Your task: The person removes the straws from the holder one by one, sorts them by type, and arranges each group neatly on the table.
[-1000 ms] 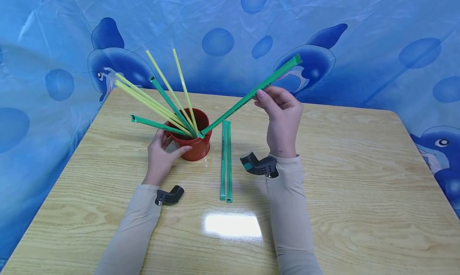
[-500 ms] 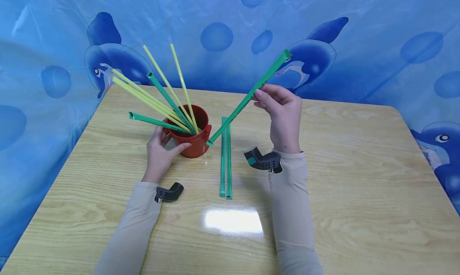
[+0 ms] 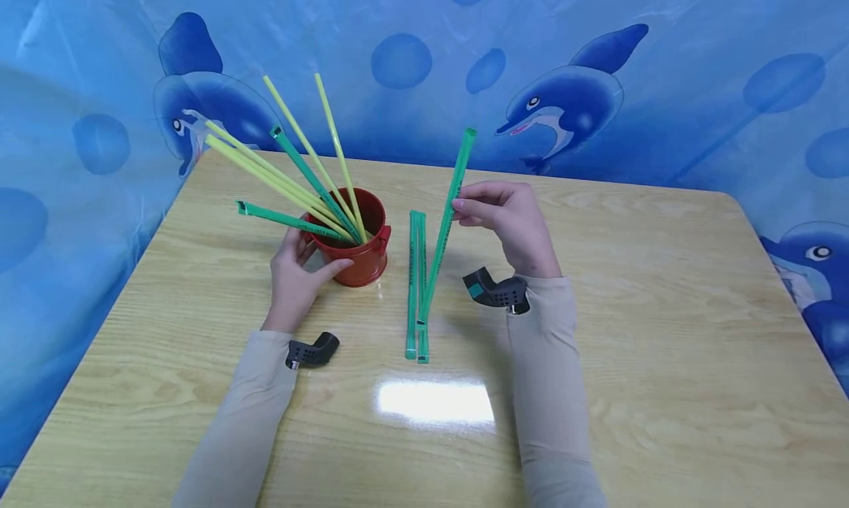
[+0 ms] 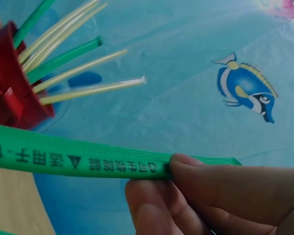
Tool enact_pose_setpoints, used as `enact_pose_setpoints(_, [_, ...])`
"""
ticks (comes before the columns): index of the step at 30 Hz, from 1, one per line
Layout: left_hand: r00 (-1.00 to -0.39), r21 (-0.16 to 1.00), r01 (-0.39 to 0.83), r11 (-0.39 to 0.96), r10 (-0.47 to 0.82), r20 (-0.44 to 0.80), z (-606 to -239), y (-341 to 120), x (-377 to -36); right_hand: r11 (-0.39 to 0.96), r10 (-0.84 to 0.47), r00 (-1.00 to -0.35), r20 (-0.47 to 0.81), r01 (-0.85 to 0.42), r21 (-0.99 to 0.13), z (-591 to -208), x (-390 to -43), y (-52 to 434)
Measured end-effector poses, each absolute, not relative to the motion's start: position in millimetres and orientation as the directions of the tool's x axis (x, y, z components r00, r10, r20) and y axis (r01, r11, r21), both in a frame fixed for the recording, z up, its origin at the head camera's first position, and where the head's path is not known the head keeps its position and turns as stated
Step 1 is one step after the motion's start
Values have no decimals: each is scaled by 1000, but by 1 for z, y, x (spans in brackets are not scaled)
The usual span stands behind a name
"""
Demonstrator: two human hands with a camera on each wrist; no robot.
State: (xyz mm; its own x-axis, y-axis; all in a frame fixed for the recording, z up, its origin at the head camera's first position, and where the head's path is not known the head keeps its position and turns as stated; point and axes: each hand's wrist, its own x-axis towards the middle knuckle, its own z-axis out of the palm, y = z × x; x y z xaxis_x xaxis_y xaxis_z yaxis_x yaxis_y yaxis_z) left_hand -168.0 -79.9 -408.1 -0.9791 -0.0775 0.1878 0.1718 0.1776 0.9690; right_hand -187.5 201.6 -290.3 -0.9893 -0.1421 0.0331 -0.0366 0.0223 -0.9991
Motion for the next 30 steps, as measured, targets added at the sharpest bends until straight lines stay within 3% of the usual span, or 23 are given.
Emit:
enact_pose_setpoints(7, [-978,966,180,186,-74,196,-406,-78,-168,226,-164,-982,-92,53,-973,-306,-188,208])
enact_pose_setpoints(12, [-980,970,172,171,-70,186,-406,-78,-166,298,-198,-965,-170,106,-949,-325,-188,209])
enact_pose_setpoints(21, [-983,970,157,187,-69,173,-405,-80,-163,173,-215,-929,-302,268,-948,-360,-200,207])
enact_pose_setpoints(30, [-980,966,167,197,-72,184,-405,-80,-162,195,-199,-911,-362,325,-925,-381,-206,207])
